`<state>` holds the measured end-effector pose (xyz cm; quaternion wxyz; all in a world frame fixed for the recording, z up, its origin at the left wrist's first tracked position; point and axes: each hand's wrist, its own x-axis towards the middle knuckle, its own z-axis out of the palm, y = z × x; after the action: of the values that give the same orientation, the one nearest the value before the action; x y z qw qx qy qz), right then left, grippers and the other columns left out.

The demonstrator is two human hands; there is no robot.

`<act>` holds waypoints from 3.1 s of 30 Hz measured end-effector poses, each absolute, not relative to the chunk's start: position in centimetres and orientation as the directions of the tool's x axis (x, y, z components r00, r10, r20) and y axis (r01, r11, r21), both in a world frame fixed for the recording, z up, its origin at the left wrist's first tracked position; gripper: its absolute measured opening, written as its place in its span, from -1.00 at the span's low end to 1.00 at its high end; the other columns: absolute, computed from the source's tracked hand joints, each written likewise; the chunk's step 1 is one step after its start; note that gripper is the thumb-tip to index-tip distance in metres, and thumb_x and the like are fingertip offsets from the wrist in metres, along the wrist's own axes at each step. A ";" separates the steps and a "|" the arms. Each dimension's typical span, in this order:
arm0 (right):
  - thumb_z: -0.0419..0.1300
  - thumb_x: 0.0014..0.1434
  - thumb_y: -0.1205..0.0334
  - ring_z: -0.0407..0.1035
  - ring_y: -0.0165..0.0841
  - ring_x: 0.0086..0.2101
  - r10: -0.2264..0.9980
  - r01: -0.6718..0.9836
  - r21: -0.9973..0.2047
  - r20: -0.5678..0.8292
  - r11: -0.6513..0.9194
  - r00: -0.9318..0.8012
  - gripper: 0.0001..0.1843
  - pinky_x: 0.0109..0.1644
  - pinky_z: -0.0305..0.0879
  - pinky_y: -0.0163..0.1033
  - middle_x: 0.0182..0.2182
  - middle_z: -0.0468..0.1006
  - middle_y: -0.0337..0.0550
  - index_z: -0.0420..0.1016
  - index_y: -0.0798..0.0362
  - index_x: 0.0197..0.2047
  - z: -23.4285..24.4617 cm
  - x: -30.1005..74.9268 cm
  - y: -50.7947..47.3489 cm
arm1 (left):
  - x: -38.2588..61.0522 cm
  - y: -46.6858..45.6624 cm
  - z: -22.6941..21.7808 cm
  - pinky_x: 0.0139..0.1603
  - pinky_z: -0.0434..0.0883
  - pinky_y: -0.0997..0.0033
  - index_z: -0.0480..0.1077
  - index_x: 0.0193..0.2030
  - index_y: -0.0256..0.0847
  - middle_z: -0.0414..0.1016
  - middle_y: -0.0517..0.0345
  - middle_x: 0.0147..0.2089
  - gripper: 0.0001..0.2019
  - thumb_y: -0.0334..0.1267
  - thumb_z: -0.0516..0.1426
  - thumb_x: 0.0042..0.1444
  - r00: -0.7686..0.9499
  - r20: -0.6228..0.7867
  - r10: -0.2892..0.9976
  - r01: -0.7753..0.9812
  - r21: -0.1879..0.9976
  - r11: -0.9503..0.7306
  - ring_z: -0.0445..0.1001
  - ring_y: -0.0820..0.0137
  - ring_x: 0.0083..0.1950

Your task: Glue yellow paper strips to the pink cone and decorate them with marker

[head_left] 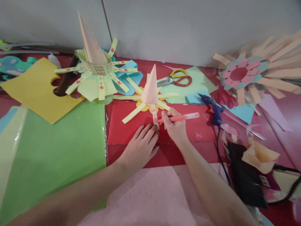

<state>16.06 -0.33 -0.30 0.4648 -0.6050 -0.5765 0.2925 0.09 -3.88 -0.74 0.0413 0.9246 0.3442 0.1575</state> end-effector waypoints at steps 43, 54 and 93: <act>0.07 0.17 0.07 0.07 -0.52 -0.66 0.968 0.403 -0.912 0.161 0.071 0.194 -0.59 -0.53 0.08 -0.36 -0.74 0.11 -0.41 0.02 0.00 -0.61 -0.7 15.8 0.0 | 0.0 -3.9 -1.0 0.20 0.27 0.06 0.33 0.05 -0.41 0.41 -0.13 0.08 -0.67 -0.27 -0.02 0.24 0.708 0.279 0.649 0.637 0.146 -0.757 0.33 0.12 0.17; 0.07 0.18 0.07 0.23 -0.49 -0.68 0.975 0.274 -0.961 0.090 0.032 0.203 -0.62 -0.52 0.16 -0.37 -0.77 0.16 -0.45 0.05 -0.01 -0.58 -0.8 16.1 0.0 | 0.0 -3.9 -1.0 0.21 0.26 0.08 0.34 0.05 -0.40 0.41 -0.11 0.08 -0.67 -0.26 -0.03 0.24 0.703 0.274 0.656 0.647 0.137 -0.750 0.33 0.12 0.18; 0.08 0.19 0.05 0.21 -0.49 -0.65 0.972 0.352 -0.934 0.132 0.056 0.196 -0.61 -0.48 0.18 -0.35 -0.74 0.13 -0.43 0.05 -0.01 -0.57 -0.7 16.1 -0.1 | 0.1 -4.0 -1.0 0.24 0.22 0.06 0.30 0.08 -0.40 0.37 -0.14 0.12 -0.66 -0.26 -0.01 0.24 0.706 0.247 0.664 0.642 0.174 -0.747 0.29 0.12 0.21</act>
<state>16.07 -0.08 -0.73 0.4798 -0.6065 -0.5456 0.3229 0.09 -3.99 -0.97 0.0373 0.9228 0.3537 0.1483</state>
